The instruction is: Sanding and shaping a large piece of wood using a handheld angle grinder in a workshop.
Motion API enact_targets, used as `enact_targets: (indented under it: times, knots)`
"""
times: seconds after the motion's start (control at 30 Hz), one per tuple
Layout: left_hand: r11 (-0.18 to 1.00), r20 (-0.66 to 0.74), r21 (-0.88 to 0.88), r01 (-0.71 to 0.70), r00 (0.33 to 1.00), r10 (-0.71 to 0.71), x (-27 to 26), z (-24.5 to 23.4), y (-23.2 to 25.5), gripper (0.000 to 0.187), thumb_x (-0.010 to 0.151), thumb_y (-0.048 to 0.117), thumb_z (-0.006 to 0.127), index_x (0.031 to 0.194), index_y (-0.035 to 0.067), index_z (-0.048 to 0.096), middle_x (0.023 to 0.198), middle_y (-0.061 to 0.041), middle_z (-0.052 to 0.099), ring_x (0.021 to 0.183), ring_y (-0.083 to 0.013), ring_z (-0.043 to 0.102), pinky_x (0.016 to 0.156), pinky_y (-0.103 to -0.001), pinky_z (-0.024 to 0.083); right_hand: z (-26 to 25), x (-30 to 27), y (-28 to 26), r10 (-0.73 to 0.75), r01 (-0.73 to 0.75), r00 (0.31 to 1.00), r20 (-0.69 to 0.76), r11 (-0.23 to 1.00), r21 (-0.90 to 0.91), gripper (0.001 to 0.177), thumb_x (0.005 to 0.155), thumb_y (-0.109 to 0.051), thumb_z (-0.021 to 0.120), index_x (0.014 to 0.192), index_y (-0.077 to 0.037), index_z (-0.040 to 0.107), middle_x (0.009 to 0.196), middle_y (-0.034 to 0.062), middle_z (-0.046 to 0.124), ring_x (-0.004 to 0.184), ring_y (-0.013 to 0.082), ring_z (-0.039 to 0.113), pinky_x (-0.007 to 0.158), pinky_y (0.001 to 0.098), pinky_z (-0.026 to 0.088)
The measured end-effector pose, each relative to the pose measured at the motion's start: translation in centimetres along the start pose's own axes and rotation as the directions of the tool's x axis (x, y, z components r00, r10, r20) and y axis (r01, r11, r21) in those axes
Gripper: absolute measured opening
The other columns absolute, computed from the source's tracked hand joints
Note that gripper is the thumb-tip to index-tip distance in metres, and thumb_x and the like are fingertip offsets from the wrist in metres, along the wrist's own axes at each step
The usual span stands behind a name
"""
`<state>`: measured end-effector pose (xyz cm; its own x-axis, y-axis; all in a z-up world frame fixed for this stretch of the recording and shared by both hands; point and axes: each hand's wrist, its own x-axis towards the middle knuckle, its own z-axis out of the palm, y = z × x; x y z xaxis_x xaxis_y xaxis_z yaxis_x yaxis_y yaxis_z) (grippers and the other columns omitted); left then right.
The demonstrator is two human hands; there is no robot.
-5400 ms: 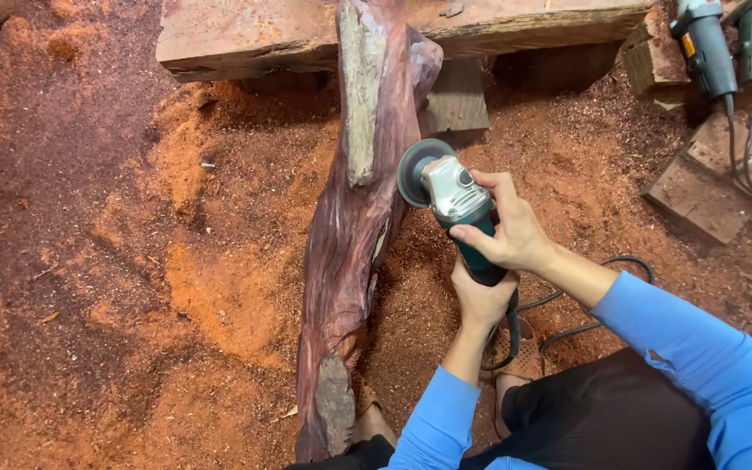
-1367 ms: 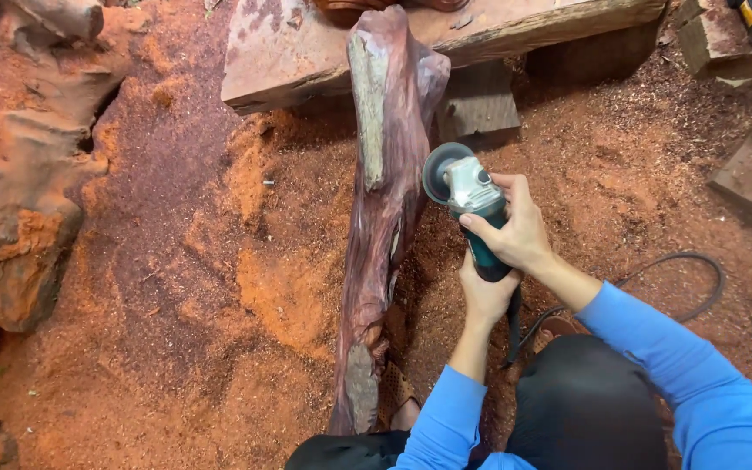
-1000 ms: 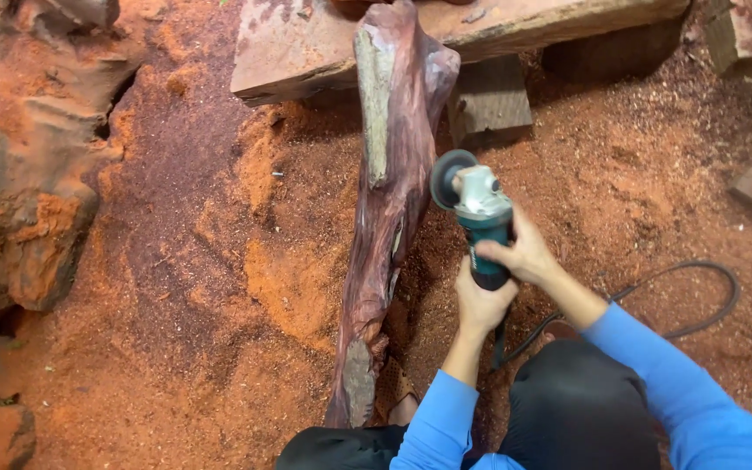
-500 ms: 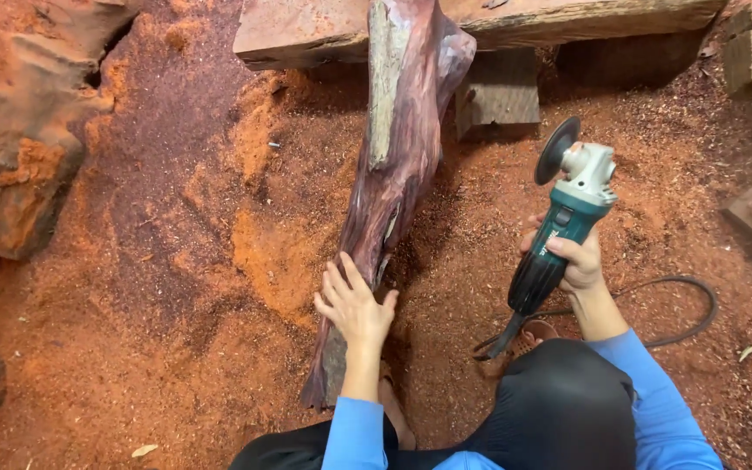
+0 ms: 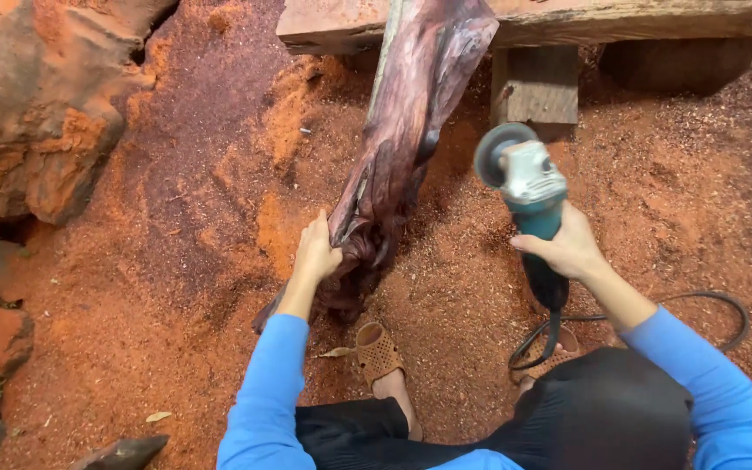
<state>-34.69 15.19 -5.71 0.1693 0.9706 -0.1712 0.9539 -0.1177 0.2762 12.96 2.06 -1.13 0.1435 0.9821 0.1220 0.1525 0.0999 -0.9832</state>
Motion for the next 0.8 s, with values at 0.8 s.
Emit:
enact_targets:
  times: [0.8]
  knots:
    - [0.996,0.091,-0.056,0.065,0.994,-0.06,-1.2,-5.1,4.5,0.078,0.083,0.02,0.068,0.153,0.001,0.037,0.142,-0.023,0.056,0.132,-0.0414,0.055,0.109,-0.057,0.048,6.6,11.2,-12.3,0.311,-0.225,0.947,0.082,0.823,-0.521,0.076,0.067,-0.034,0.09,0.128,-0.002,0.059,0.122,0.0304,0.066,0.123,0.0486,0.06,0.098,0.06,0.049]
